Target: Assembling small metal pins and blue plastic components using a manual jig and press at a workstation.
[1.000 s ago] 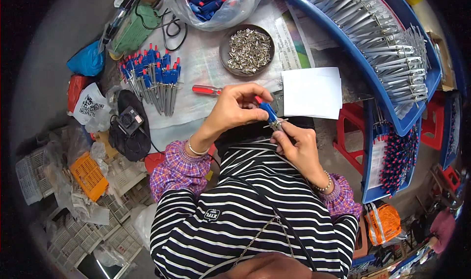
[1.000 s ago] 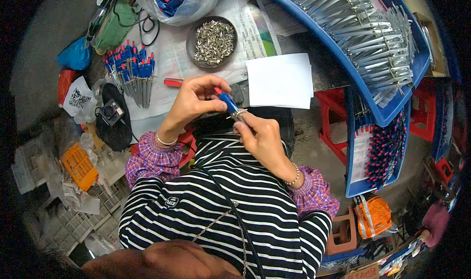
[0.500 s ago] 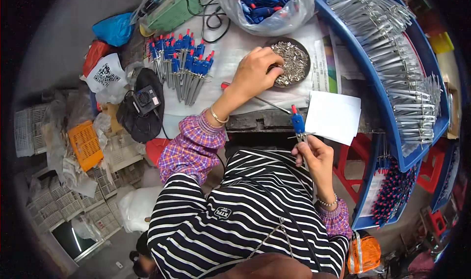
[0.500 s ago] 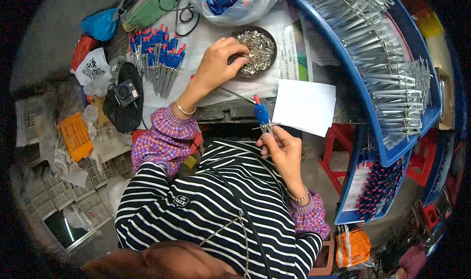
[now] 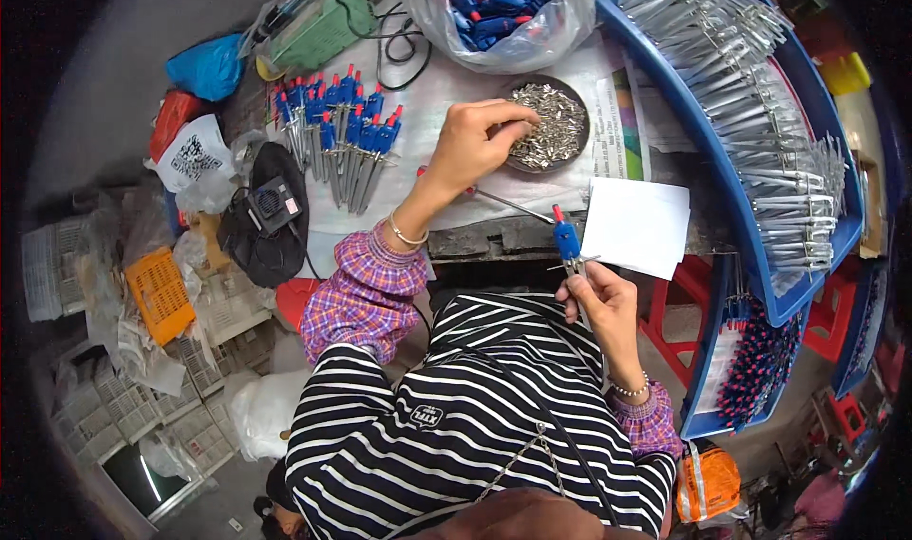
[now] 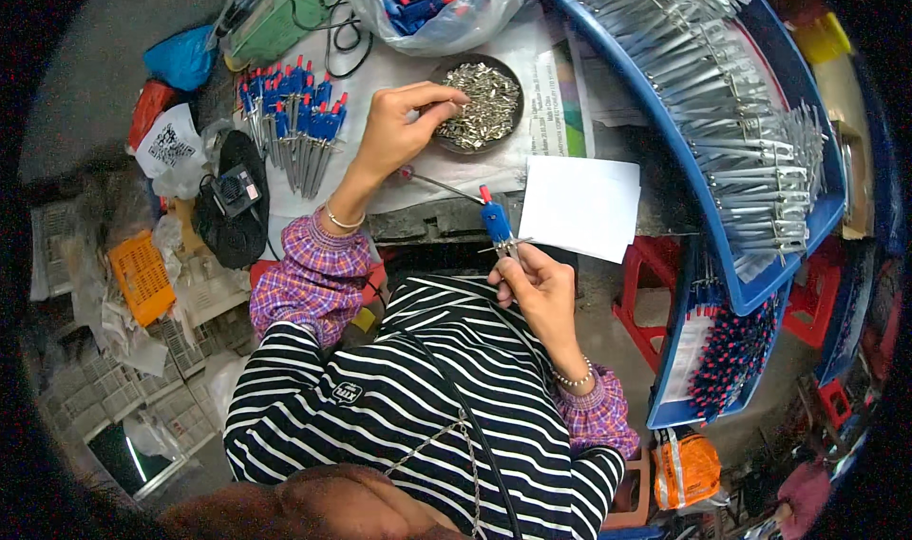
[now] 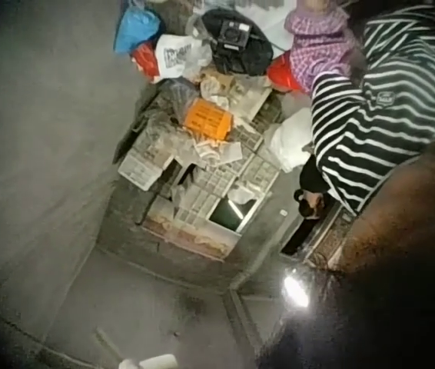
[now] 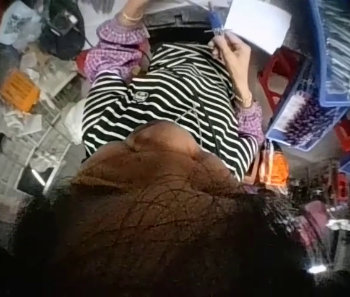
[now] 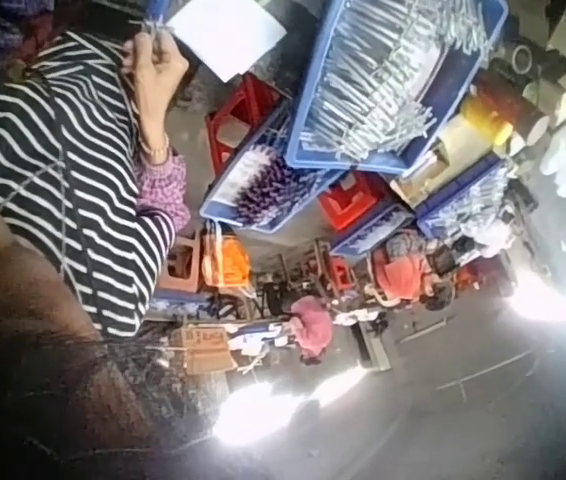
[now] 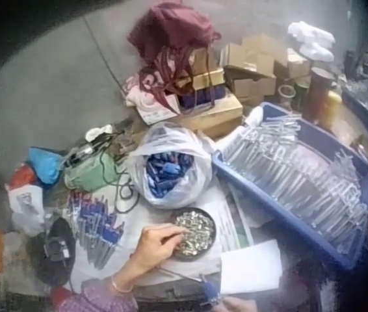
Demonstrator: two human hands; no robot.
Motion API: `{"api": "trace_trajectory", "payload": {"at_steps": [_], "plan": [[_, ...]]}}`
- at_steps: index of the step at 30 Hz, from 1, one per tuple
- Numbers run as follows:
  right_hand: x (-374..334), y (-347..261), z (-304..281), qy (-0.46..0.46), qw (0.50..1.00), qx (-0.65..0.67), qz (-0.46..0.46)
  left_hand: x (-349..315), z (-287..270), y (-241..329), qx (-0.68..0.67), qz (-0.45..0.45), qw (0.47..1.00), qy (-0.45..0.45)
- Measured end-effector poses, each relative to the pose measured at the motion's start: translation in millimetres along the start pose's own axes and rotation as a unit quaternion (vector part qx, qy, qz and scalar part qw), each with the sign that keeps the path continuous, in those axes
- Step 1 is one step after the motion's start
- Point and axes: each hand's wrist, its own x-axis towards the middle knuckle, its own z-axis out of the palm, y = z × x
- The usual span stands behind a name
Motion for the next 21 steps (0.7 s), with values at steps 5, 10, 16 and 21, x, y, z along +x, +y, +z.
{"api": "trace_trajectory", "payload": {"at_steps": [5, 10, 16, 21], "plan": [[-1, 1, -1, 0.003, 1.0, 0.02, 0.015, 0, 2, 1, -0.008, 0.021, 1.0, 0.009], [0, 2, -2, 0.001, 1.0, 0.028, 0.015, -1, 3, 4, -0.014, 0.016, 1.0, 0.008], [2, 4, -4, 0.008, 0.997, 0.073, 0.029, -1, 0, 5, -0.028, -0.026, 0.999, 0.018], [5, 4, -6, 0.009, 0.996, 0.082, 0.016, -12, -3, 17, -0.246, -0.153, 0.952, -0.1]]}}
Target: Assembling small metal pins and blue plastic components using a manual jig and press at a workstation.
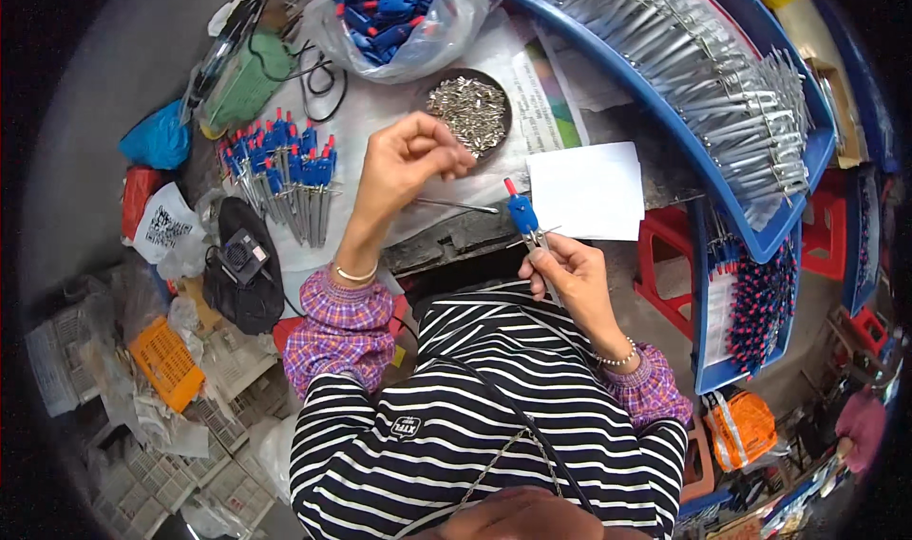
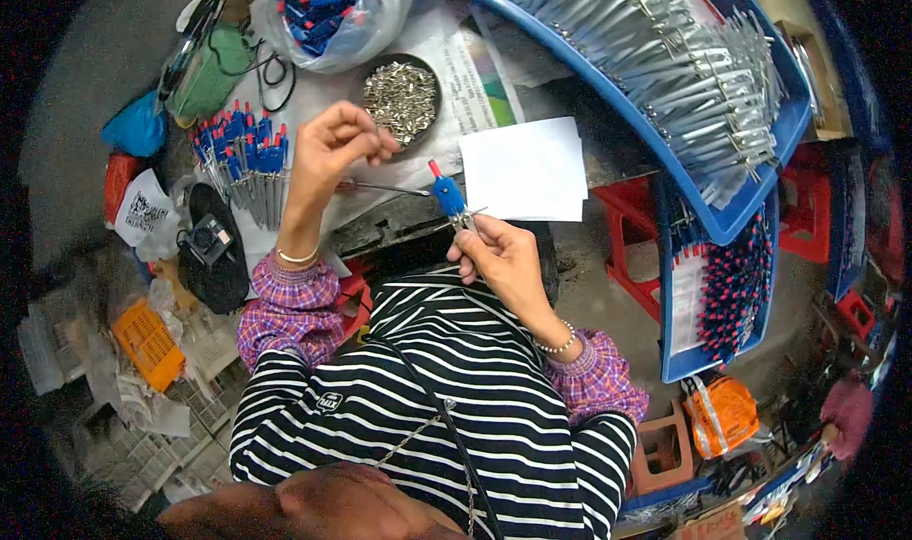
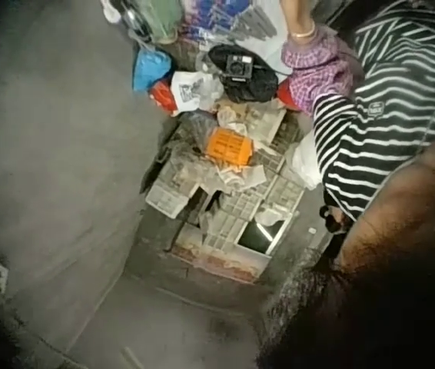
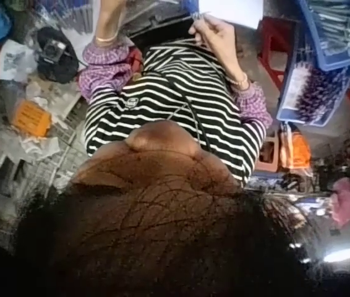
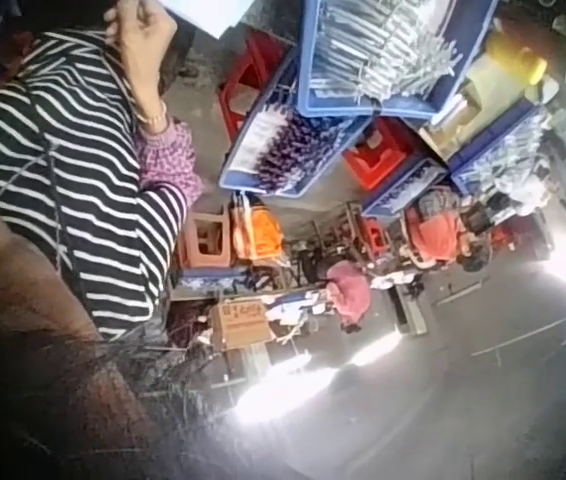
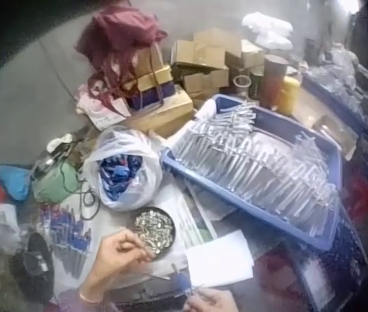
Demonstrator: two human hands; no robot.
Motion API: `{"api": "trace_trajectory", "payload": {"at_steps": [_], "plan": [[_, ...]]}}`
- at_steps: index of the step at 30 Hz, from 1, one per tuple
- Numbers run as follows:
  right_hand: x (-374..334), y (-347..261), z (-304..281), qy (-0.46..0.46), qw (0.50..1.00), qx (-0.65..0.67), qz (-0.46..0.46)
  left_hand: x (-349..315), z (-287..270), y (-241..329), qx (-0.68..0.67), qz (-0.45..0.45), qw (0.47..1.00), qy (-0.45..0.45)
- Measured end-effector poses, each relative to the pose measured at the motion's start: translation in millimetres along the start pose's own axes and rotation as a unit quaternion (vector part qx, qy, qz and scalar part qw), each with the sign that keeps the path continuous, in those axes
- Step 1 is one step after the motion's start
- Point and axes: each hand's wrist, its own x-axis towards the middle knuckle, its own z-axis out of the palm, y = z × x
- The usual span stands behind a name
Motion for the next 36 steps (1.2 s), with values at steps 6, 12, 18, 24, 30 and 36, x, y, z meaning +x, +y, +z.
{"api": "trace_trajectory", "payload": {"at_steps": [6, 12, 18, 24, 30, 36], "plan": [[0, 1, 2, -0.002, 1.0, 0.006, -0.011, -29, 29, -1, -0.104, -0.041, 0.989, -0.091], [-2, 1, 4, -0.007, 1.0, -0.022, -0.015, -31, 40, -4, -0.014, -0.011, 0.997, -0.081], [-4, 2, 6, -0.003, 1.0, 0.0, -0.015, -31, 43, -5, 0.035, -0.005, 0.997, -0.074], [-5, 2, 7, -0.016, 1.0, -0.002, -0.022, -33, 43, -9, 0.036, 0.013, 0.997, -0.064], [-9, -4, 12, 0.001, 0.996, -0.071, -0.047, -36, 48, -1, 0.08, 0.032, 0.995, -0.052], [-11, -6, 13, 0.01, 0.993, -0.102, -0.058, -39, 48, -4, 0.079, -0.01, 0.996, -0.045]]}}
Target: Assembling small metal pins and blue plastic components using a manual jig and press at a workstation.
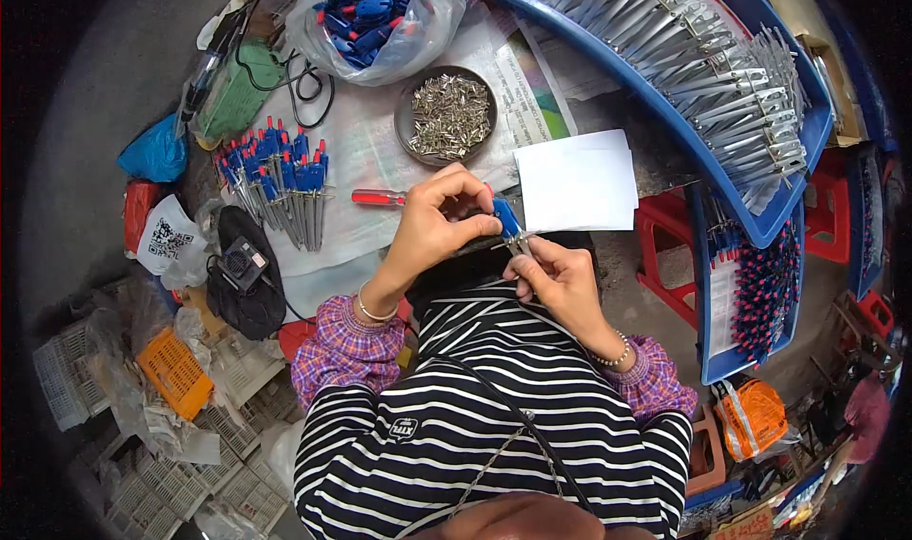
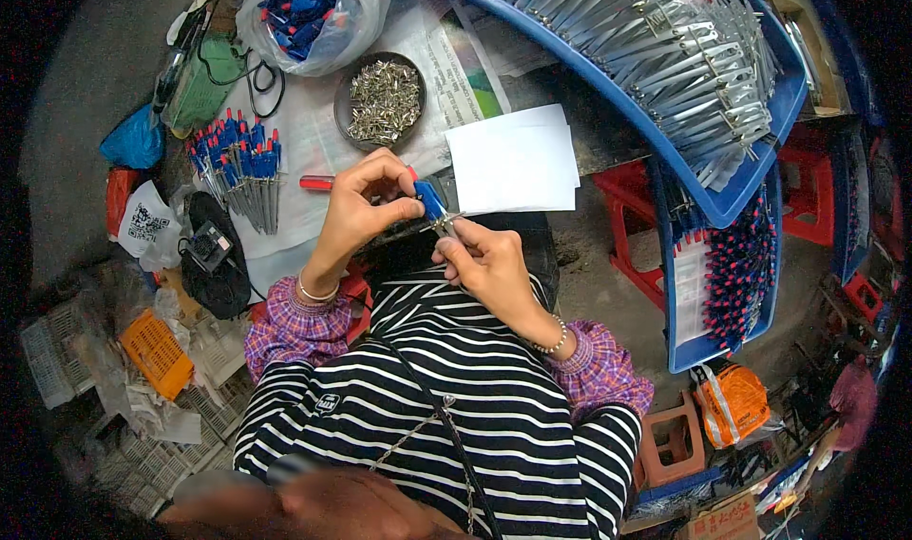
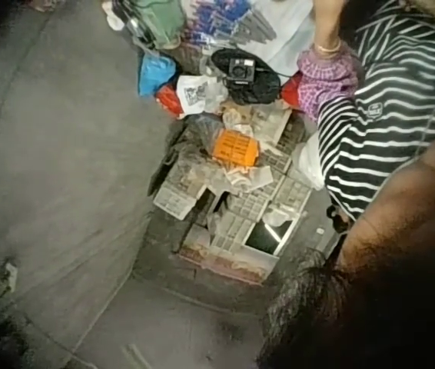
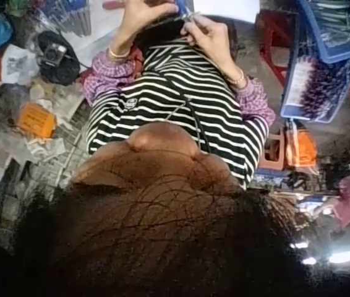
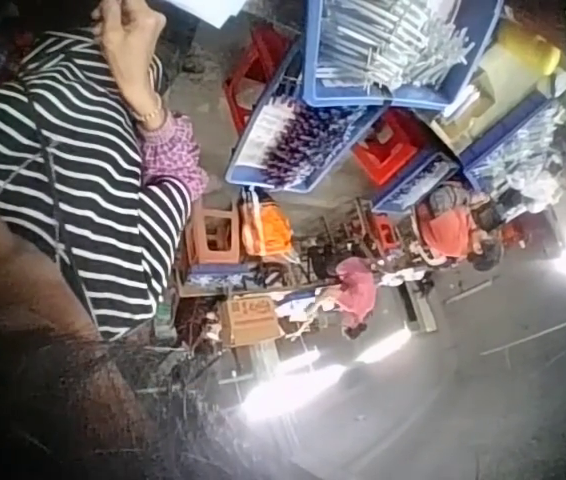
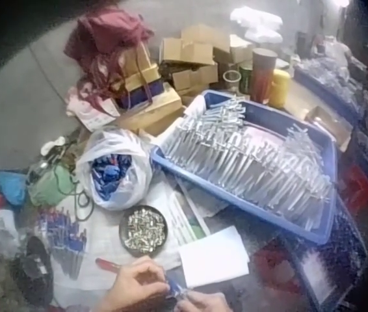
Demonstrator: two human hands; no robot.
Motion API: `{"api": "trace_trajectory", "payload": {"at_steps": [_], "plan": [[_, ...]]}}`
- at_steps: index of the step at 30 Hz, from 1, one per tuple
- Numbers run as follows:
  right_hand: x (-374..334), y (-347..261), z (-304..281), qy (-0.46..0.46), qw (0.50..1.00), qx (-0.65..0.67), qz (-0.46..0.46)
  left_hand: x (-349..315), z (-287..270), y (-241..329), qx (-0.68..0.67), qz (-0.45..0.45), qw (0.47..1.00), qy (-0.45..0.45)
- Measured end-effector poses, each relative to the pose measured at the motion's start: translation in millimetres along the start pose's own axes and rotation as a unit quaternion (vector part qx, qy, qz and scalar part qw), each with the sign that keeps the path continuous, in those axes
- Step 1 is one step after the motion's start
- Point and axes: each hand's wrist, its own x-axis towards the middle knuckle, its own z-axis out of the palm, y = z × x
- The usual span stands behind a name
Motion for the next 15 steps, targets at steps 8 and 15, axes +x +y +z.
{"api": "trace_trajectory", "payload": {"at_steps": [8, 15], "plan": [[0, 14, -22, -0.035, 0.99, 0.122, 0.054, -8, -32, -3, 0.256, 0.1, 0.961, 0.033], [-8, 29, -45, 0.044, 0.986, 0.147, 0.07, -28, -64, -19, 0.507, 0.133, 0.849, 0.06]]}}
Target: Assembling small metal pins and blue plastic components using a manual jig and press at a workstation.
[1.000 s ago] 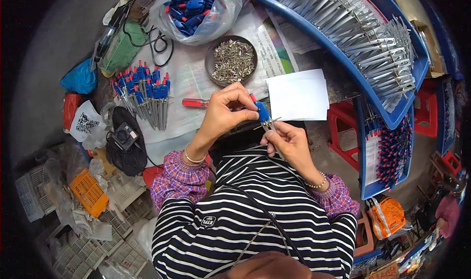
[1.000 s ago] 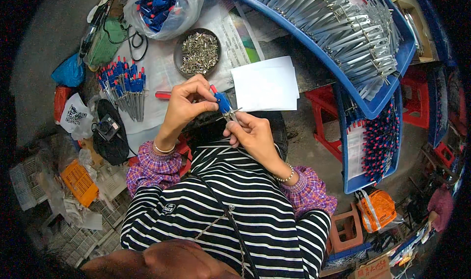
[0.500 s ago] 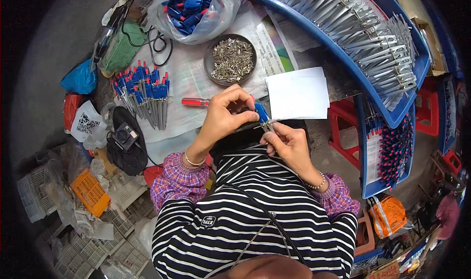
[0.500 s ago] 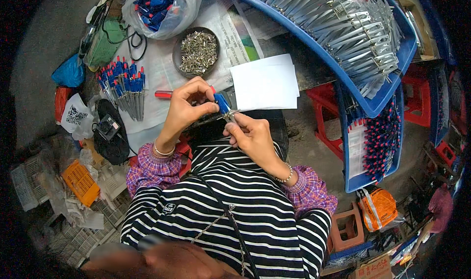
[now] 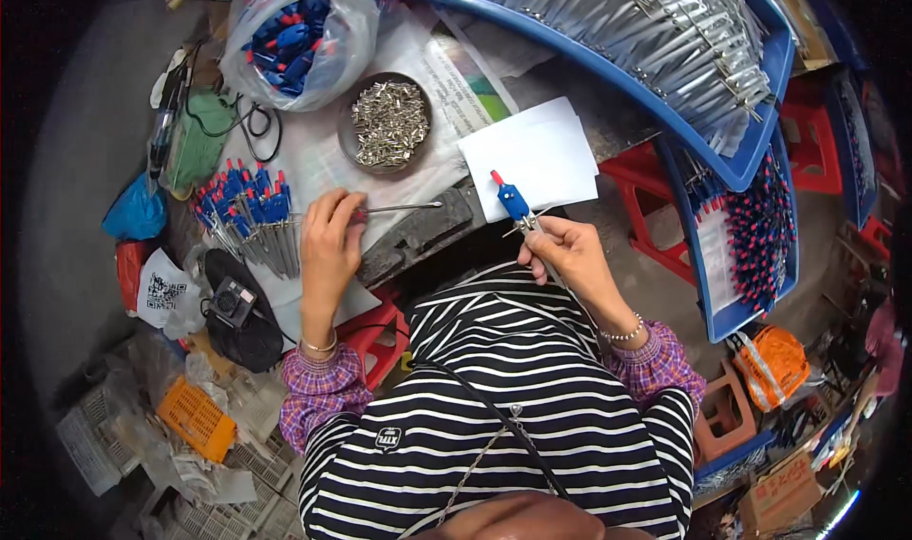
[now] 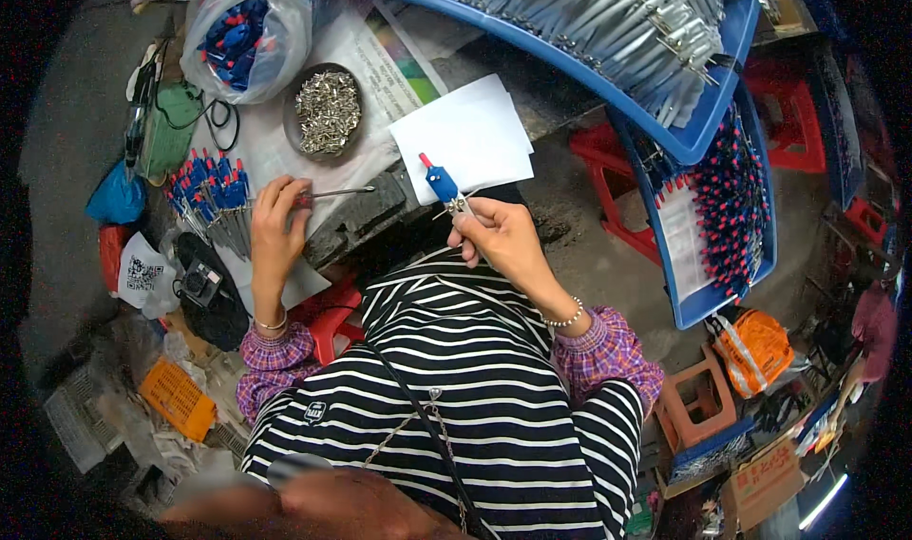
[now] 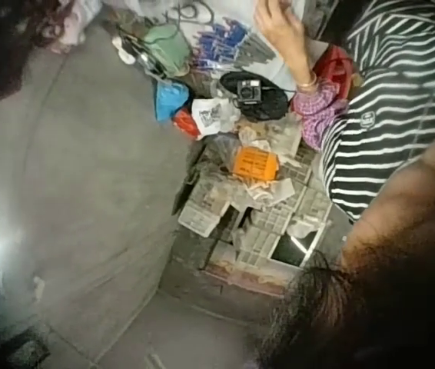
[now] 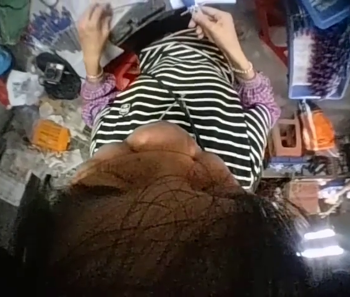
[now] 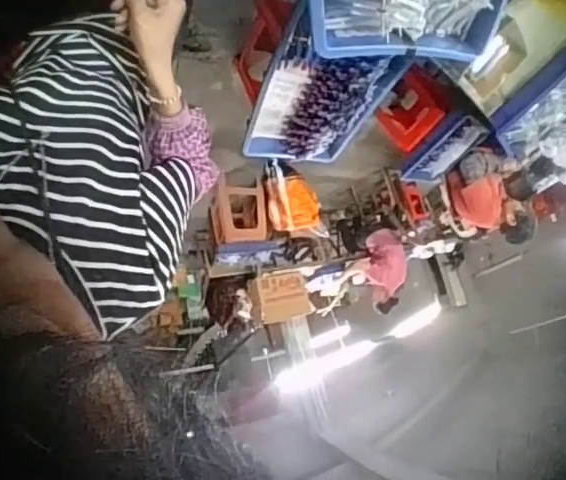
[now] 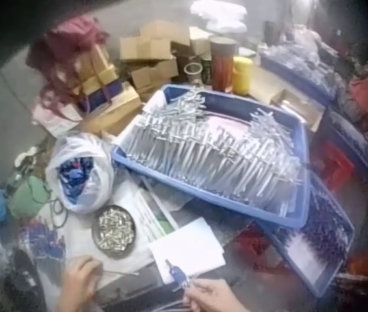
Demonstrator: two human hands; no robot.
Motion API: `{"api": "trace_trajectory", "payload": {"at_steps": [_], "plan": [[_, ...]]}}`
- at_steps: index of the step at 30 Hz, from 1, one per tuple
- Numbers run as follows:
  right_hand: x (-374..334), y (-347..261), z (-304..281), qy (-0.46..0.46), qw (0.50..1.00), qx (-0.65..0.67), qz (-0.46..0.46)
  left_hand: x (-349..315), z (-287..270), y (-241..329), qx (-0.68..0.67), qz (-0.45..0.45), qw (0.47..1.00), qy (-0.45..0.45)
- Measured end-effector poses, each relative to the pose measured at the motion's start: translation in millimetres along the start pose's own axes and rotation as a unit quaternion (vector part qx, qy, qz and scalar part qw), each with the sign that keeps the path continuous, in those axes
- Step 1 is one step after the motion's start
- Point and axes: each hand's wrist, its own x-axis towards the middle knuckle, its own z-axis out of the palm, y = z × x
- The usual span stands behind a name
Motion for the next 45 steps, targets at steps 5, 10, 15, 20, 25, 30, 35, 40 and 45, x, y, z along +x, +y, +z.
{"api": "trace_trajectory", "payload": {"at_steps": [5, 10, 15, 20, 25, 30, 35, 40, 45], "plan": [[2, 1, -3, 0.016, 1.0, 0.002, -0.003, -3, -7, -9, -0.051, -0.014, 0.997, -0.062], [11, 15, 0, 0.004, 1.0, 0.008, -0.019, 13, -12, 31, -0.555, -0.028, 0.829, 0.06], [12, 16, 8, 0.016, 0.999, 0.01, -0.039, 45, 17, 85, -0.557, 0.053, 0.829, -0.006], [12, 18, 8, 0.018, 0.999, 0.008, -0.041, 56, 28, 106, -0.551, 0.205, 0.796, 0.144], [13, 19, 7, 0.002, 0.999, 0.002, -0.053, 46, 49, 90, -0.505, 0.122, 0.854, -0.021], [14, 19, 5, 0.008, 0.999, -0.008, -0.046, 49, 40, 94, -0.544, 0.139, 0.827, 0.026], [15, 20, 6, 0.001, 0.998, -0.005, -0.058, 55, 26, 111, -0.489, 0.231, 0.838, 0.068], [11, 20, 11, 0.022, 0.999, -0.004, -0.044, 62, 52, 94, -0.454, 0.162, 0.874, -0.057], [15, 19, 7, -0.001, 0.999, -0.008, -0.049, 56, 54, 86, -0.518, 0.131, 0.845, -0.027]]}}
